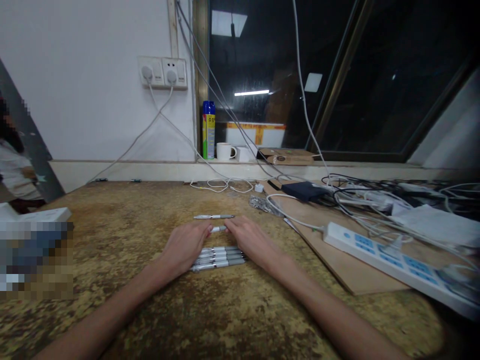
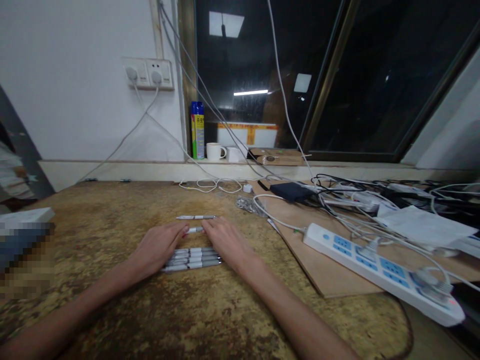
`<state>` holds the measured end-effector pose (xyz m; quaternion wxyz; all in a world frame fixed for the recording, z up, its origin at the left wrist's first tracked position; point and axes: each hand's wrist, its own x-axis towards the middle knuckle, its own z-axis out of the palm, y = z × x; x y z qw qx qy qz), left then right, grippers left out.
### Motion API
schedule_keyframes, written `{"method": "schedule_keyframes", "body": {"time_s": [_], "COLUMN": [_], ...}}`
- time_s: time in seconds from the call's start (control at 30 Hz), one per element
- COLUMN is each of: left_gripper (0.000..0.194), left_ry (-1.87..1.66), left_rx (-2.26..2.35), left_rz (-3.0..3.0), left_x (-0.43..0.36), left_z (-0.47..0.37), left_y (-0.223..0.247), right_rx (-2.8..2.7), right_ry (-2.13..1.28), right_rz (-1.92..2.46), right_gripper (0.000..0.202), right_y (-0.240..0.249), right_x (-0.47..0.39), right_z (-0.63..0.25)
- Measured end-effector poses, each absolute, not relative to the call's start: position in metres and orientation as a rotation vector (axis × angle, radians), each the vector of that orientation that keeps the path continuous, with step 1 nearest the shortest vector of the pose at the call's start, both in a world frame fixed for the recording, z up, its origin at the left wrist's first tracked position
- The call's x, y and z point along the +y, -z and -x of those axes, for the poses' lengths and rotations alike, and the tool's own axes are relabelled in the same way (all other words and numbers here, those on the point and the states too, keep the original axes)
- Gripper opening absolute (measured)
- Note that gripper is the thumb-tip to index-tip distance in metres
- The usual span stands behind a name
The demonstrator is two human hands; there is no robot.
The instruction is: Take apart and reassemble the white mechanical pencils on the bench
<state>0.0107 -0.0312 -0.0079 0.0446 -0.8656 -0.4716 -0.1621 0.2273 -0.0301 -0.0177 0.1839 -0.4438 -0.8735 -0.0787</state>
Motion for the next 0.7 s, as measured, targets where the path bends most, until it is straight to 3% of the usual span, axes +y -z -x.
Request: {"method": "schedule_keyframes", "body": {"time_s": [0.43, 0.7], "left_gripper": [0.050, 0.036], "left_ry": [0.734, 0.924], "left_rx": [-1.619, -1.469], "left_rz": [2.891, 2.809], "left_x": [-0.023, -0.028], "left_z": [-0.004, -0.004], "left_y": [0.005, -0.001], "right_rx": [-2.457, -2.382], "right_ry": [0.403, 0.383], "right_rz": [1.179, 1.070], "right_gripper": [0.021, 0.020], "right_y": [0.014, 0.004], "right_x": [-0.028, -0.029], "right_z": [-0.223, -0.230]}}
